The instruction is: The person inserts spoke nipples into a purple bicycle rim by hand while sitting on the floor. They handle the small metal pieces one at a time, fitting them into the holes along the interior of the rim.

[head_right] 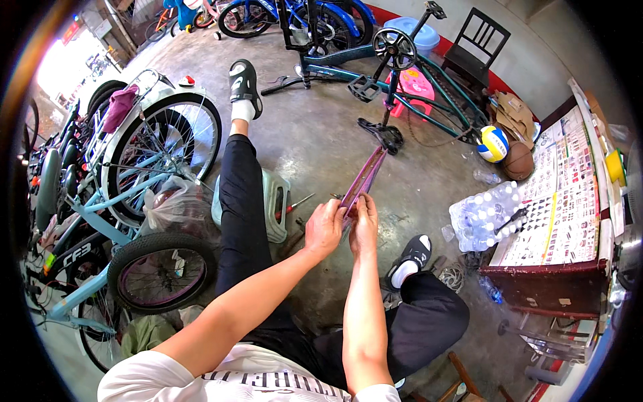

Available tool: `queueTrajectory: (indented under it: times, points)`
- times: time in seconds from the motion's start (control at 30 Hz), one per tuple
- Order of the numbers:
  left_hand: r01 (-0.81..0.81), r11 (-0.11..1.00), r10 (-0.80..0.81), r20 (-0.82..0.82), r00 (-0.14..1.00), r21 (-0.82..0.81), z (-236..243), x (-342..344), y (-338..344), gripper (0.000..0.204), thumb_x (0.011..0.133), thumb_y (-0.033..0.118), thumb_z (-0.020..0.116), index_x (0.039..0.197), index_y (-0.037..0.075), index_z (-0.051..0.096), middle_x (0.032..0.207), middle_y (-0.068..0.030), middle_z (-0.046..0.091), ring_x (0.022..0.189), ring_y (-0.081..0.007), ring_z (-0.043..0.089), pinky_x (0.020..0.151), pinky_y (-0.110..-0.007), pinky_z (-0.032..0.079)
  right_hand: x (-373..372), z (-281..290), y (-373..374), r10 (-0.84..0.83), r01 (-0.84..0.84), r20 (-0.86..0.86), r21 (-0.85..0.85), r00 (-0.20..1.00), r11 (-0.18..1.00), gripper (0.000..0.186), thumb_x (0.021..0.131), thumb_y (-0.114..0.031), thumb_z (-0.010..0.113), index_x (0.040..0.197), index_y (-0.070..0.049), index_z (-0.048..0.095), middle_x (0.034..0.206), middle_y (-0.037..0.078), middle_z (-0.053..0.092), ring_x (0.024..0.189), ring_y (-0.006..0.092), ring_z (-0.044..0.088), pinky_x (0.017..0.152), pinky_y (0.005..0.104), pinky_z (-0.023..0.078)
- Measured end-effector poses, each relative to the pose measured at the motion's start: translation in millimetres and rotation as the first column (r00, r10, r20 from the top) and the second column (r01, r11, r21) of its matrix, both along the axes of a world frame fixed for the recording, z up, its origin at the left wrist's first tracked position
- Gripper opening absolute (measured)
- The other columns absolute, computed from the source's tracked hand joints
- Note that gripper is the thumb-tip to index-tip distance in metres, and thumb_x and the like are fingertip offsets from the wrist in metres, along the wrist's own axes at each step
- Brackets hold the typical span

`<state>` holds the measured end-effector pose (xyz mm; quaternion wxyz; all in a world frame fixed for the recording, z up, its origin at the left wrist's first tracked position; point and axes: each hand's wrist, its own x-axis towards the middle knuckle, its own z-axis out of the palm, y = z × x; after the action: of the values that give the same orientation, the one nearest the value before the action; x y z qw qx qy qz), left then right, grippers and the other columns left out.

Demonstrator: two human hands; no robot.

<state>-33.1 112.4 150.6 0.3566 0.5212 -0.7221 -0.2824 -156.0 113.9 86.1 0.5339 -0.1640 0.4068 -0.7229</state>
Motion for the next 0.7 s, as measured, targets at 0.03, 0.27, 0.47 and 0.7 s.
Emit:
queueTrajectory:
  times: [0.03, 0.27, 0.47, 0.7]
  points:
    - [-0.004, 1.0, 0.004, -0.012, 1.0, -0.025, -0.9, 0.5, 0.1, 0.015, 0.106, 0.025, 0.058, 0.107, 0.01, 0.061, 0.086, -0.0149, 0.065, 0.087, -0.0403, 0.062, 0.074, -0.054, 0.05, -2.8, 0.7, 1.1, 0.018, -0.018, -0.007, -0.001, 1.0, 1.0, 0.031, 0.111, -0.024, 0.058, 0.136, -0.007, 0.061, 0.105, 0.002, 0.071, 0.089, 0.011, 0.065, 0.076, 0.0286, 0.05]
    - [0.064, 0.991, -0.054, 0.091, 0.994, -0.114, -0.4, 15.9, -6.9, 0.017, 0.104, 0.025, 0.059, 0.106, 0.008, 0.06, 0.096, -0.0134, 0.064, 0.093, -0.0399, 0.06, 0.079, -0.053, 0.051, -1.7, 28.4, -5.7, 0.191, -0.192, 0.02, 0.145, 0.981, 0.971, 0.026, 0.111, -0.027, 0.055, 0.128, -0.01, 0.063, 0.104, 0.001, 0.071, 0.089, 0.0121, 0.066, 0.075, 0.03, 0.051]
    - [0.165, 0.981, -0.144, 0.186, 0.972, -0.103, 10.1, 39.0, -26.9, 0.014, 0.104, 0.021, 0.06, 0.107, 0.008, 0.062, 0.097, -0.0141, 0.063, 0.095, -0.0408, 0.06, 0.081, -0.052, 0.05, -1.4, 30.4, -4.8, 0.321, -0.342, 0.216, 0.071, 0.922, 0.937, 0.019, 0.11, -0.029, 0.055, 0.122, -0.016, 0.064, 0.109, 0.0, 0.072, 0.096, 0.0157, 0.068, 0.075, 0.0322, 0.052]
    - [0.248, 0.968, -0.239, 0.19, 0.952, -0.029, 9.3, 49.0, -33.0, 0.014, 0.103, 0.02, 0.06, 0.107, 0.006, 0.062, 0.097, -0.0149, 0.064, 0.095, -0.0407, 0.06, 0.081, -0.053, 0.049, -0.5, 17.0, -8.5, 0.348, -0.381, 0.386, 0.009, 0.854, 0.925, 0.022, 0.107, -0.03, 0.055, 0.12, -0.017, 0.067, 0.116, -0.002, 0.071, 0.106, 0.0196, 0.067, 0.074, 0.0401, 0.053]
